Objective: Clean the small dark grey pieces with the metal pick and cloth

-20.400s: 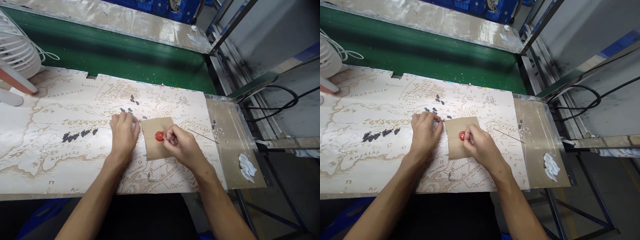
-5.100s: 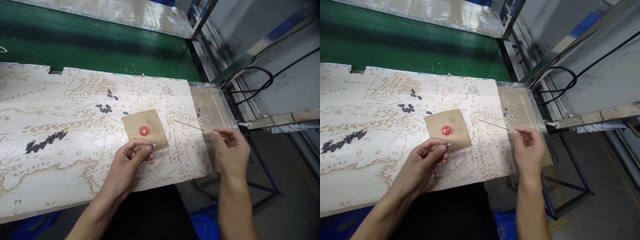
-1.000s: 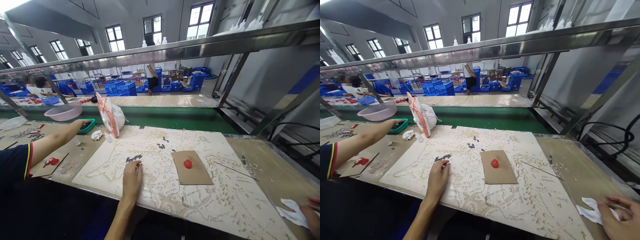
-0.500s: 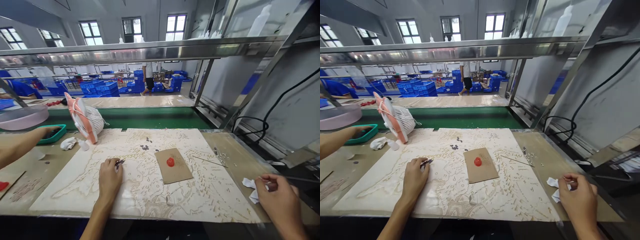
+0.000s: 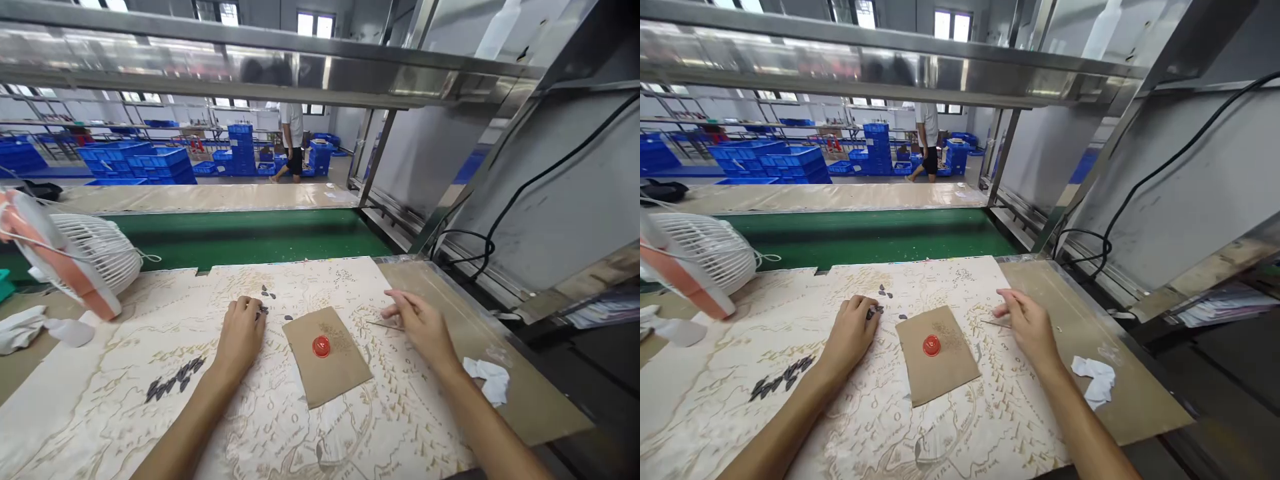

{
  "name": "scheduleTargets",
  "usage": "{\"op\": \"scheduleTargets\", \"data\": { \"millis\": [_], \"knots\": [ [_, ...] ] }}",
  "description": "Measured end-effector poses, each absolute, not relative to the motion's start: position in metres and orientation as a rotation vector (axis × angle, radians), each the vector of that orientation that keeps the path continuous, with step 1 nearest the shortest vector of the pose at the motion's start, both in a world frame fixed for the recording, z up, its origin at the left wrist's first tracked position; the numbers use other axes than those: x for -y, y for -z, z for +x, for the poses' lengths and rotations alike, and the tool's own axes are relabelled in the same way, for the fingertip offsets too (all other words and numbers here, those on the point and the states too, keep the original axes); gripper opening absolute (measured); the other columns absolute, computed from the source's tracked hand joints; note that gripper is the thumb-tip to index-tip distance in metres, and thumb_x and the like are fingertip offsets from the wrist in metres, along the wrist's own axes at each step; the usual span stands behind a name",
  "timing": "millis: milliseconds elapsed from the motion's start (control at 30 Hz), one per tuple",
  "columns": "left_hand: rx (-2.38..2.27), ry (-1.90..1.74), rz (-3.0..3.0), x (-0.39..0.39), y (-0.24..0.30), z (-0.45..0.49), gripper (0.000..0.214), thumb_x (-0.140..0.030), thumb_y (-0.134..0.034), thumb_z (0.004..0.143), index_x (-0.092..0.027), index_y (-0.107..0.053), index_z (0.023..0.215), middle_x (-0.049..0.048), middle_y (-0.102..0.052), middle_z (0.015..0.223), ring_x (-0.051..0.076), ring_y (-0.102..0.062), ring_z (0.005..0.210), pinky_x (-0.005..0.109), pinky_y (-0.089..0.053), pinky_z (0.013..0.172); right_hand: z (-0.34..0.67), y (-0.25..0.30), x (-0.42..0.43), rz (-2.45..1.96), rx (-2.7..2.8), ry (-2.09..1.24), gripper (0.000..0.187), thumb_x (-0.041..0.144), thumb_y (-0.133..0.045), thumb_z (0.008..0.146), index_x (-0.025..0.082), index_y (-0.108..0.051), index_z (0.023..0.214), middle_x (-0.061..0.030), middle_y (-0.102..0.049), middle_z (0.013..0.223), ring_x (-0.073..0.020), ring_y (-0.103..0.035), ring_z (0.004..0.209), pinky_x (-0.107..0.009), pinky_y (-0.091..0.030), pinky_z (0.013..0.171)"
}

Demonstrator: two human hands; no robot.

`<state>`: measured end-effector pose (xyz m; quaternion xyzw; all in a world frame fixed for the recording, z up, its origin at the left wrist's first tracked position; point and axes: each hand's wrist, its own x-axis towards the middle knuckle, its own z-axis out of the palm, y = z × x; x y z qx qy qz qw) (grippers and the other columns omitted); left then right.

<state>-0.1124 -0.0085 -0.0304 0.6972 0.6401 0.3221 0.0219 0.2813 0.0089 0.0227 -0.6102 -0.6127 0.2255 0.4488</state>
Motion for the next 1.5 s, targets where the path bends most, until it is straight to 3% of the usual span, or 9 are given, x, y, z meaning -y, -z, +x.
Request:
{"op": "scheduleTargets", "data": {
  "millis": [133, 300, 567, 733, 900, 1067, 1233, 1333, 1500],
  "knots": [
    [-1.947, -1.006, 2.142, 0.01, 0.036, -0.118, 0.02, -0.029, -0.053, 0.113, -0.023, -0.071, 0.111, 0.0155, -0.073, 0.121, 0.039, -0.064, 0.112, 0.058, -0.056, 0.1, 0.245, -0.019, -0.064, -1.555, 1.742, -0.517, 0.03, 0.039, -0.068, 0.097, 0.02, -0.087, 0.109, -0.0133, -0.088, 0.108, -0.0302, -0.079, 0.092, -0.044, -0.061, 0.089],
    [-1.886, -1.079, 2.109, 0.013, 0.036, -0.117, 0.016, -0.026, -0.055, 0.113, -0.023, -0.071, 0.109, 0.0126, -0.073, 0.118, 0.036, -0.062, 0.111, 0.057, -0.054, 0.099, 0.212, -0.014, -0.101, -1.628, 1.903, -0.497, 0.02, 0.026, -0.071, 0.094, 0.021, -0.089, 0.099, -0.0127, -0.088, 0.107, -0.0319, -0.079, 0.1, -0.044, -0.057, 0.095],
    [-1.719, -1.275, 1.894, 0.019, 0.016, -0.109, 0.01, -0.026, -0.063, 0.106, -0.024, -0.072, 0.102, 0.0064, -0.079, 0.102, 0.03, -0.067, 0.103, 0.049, -0.053, 0.094, 0.207, -0.023, -0.106, -1.735, 1.935, -0.564, 0.02, 0.02, -0.069, 0.094, 0.02, -0.088, 0.089, -0.0112, -0.089, 0.095, -0.0308, -0.083, 0.091, -0.039, -0.056, 0.084],
    [-1.629, -1.335, 1.622, 0.02, 0.009, -0.101, 0.005, -0.026, -0.072, 0.092, -0.026, -0.077, 0.091, 0.0021, -0.078, 0.089, 0.024, -0.067, 0.084, 0.038, -0.053, 0.08, 0.208, -0.022, -0.101, -1.63, 1.968, -0.57, 0.016, 0.024, -0.073, 0.092, 0.021, -0.089, 0.093, -0.0114, -0.087, 0.1, -0.03, -0.078, 0.091, -0.041, -0.056, 0.089],
    [-1.467, -1.43, 1.387, 0.017, 0.011, -0.091, 0.007, -0.03, -0.081, 0.085, -0.023, -0.08, 0.087, 0.0033, -0.077, 0.083, 0.021, -0.067, 0.076, 0.033, -0.052, 0.071, 0.207, -0.013, -0.103, -1.472, 1.954, -0.621, 0.013, 0.017, -0.074, 0.085, 0.023, -0.083, 0.079, -0.0111, -0.082, 0.097, -0.0293, -0.071, 0.092, -0.045, -0.054, 0.092],
    [-1.385, -1.486, 1.26, 0.012, 0.002, -0.084, 0.015, -0.033, -0.088, 0.079, -0.022, -0.079, 0.083, 0.006, -0.081, 0.088, 0.023, -0.076, 0.084, 0.034, -0.061, 0.077, 0.194, -0.019, -0.092, -1.295, 1.818, -0.931, 0.002, 0.023, -0.078, 0.079, 0.023, -0.077, 0.077, -0.0048, -0.076, 0.077, -0.0229, -0.07, 0.075, -0.038, -0.057, 0.075],
    [-1.256, -1.464, 1.219, 0.002, -0.008, -0.068, 0.019, -0.03, -0.09, 0.075, -0.021, -0.073, 0.078, 0.0141, -0.086, 0.111, 0.03, -0.083, 0.111, 0.043, -0.066, 0.098, 0.178, -0.027, -0.073, -1.038, 1.584, -1.299, 0.03, 0.044, -0.086, 0.08, 0.023, -0.064, 0.078, -0.0081, -0.083, 0.092, -0.0208, -0.079, 0.072, -0.035, -0.062, 0.066],
    [-1.169, -1.474, 1.226, -0.002, -0.005, -0.054, 0.023, -0.026, -0.088, 0.076, -0.022, -0.065, 0.076, 0.0147, -0.086, 0.112, 0.028, -0.083, 0.102, 0.043, -0.066, 0.095, 0.176, -0.028, -0.066, -0.954, 1.502, -1.402, 0.039, 0.047, -0.094, 0.077, 0.022, -0.065, 0.075, -0.0056, -0.081, 0.084, -0.0177, -0.075, 0.066, -0.033, -0.061, 0.063],
    [-1.157, -1.541, 1.28, 0.001, 0.008, -0.046, 0.02, -0.026, -0.084, 0.081, -0.023, -0.065, 0.078, 0.0079, -0.08, 0.09, 0.023, -0.078, 0.089, 0.036, -0.062, 0.082, 0.178, -0.025, -0.057, -0.931, 1.438, -1.492, 0.04, 0.05, -0.104, 0.076, 0.02, -0.079, 0.087, -0.0021, -0.078, 0.075, -0.0172, -0.074, 0.067, -0.033, -0.064, 0.067]
  ]
}}
